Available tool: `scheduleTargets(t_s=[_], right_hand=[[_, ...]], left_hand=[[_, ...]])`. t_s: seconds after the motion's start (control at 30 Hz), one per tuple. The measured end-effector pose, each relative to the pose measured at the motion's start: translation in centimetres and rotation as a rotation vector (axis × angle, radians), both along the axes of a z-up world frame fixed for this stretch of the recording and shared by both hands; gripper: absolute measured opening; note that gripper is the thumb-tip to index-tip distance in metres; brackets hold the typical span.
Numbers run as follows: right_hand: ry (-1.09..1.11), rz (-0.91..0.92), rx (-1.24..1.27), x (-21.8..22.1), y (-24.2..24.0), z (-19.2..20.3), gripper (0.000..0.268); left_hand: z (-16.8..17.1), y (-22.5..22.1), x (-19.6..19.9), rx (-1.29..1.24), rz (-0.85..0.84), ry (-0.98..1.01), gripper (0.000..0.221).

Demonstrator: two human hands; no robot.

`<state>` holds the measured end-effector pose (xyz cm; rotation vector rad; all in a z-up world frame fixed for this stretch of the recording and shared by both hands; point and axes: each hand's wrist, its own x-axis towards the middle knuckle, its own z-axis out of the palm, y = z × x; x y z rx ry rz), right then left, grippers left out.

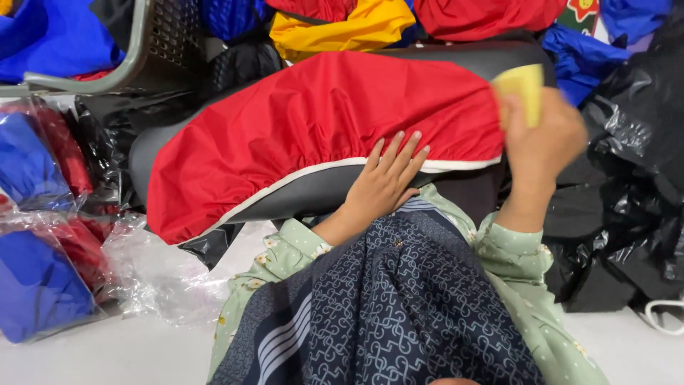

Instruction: Cleaning a red fabric cover with a sponge and then packing it into plastic bags.

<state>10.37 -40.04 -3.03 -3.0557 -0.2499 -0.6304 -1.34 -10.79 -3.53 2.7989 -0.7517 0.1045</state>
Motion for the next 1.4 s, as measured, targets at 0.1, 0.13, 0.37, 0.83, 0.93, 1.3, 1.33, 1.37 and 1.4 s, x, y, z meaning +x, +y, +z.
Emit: scheduleTargets(t_s=[0.1,0.13,0.37,0.83,0.93,1.3,1.33,1.37,1.4], right_hand=[[0.000,0.104,0.356,-0.8,3.1,2.7,0.031],[-0.002,0.101,0.356,-1.8,5.4,2.9,0.031],[0.351,0.460,0.320,-0.1,9.7,3.0,0.042],[0.805,0.398,0.157,1.9,11.4,4.3,0.059],[0.096,0.277,0.103,2.6,9.8,5.3,0.036],[0.361,0.241,0.272,3.8,11.8,4.1,0.042],[0.359,0.239,0.271,3.7,11.4,4.6,0.042],[0.260,0.225,0.326,3.7,11.0,4.9,0.033],[0.178,0.203,0.377,3.0,10.3,5.2,0.034]], left_hand=[[-0.4,-0.3,0.0,0.013,0.005,-0.009,0.082],[-1.6,-0.5,-0.3,0.013,0.002,-0.009,0.082],[-2.4,-0.6,-0.5,-0.054,0.017,-0.086,0.068],[2.0,4.1,-2.4,-0.178,0.284,-0.171,0.036],[1.8,4.8,-1.6,-0.224,0.260,-0.230,0.025],[4.5,5.1,1.2,0.018,0.214,-0.343,0.012],[4.4,5.0,0.8,0.017,0.211,-0.345,0.012],[4.1,5.0,0.5,-0.084,0.165,-0.335,0.009],[3.9,4.7,-0.4,-0.190,0.116,-0.305,0.010]])
